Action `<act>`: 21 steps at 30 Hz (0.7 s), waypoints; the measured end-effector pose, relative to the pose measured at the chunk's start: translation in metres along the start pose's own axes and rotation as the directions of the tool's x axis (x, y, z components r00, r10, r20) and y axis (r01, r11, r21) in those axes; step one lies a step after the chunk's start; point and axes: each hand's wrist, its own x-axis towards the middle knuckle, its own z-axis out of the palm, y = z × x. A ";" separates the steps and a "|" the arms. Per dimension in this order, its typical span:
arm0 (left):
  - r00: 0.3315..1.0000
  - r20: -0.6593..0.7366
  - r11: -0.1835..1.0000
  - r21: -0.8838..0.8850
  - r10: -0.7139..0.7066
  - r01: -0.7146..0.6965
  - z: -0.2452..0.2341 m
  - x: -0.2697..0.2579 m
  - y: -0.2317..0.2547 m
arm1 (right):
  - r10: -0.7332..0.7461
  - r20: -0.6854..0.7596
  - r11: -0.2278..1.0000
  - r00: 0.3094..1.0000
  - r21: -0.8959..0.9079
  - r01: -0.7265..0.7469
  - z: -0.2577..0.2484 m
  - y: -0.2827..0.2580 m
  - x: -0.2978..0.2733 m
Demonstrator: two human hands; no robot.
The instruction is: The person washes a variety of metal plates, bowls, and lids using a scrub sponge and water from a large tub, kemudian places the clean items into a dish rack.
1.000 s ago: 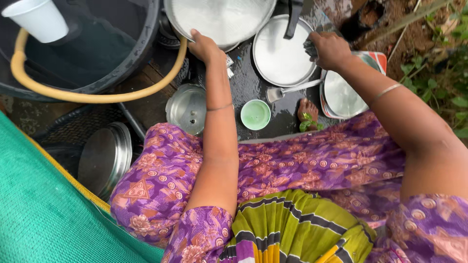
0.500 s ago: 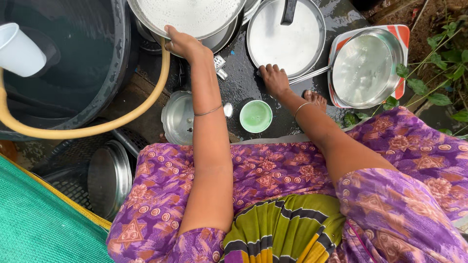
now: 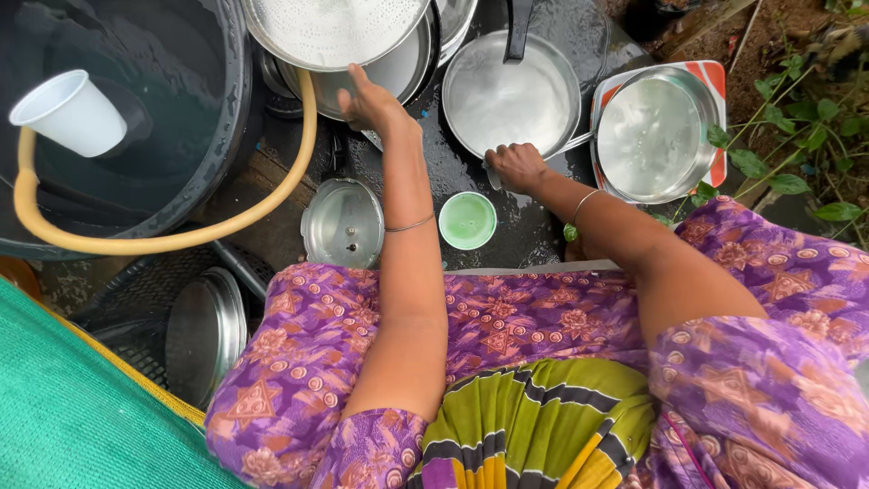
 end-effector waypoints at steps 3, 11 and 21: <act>0.967 0.228 0.991 0.086 -0.118 0.101 0.011 -0.011 -0.029 | -0.123 -0.041 0.991 0.992 -0.049 0.121 -0.058 -0.008 -0.035; 0.038 0.999 0.209 0.035 0.013 -0.977 -0.021 -0.115 -0.015 | -0.148 -0.197 0.936 0.969 0.288 0.202 -0.228 0.091 -0.121; -0.030 0.967 0.556 -0.171 0.255 -0.814 -0.059 -0.207 0.069 | -0.028 -0.769 0.727 0.638 0.423 0.541 -0.300 0.065 -0.227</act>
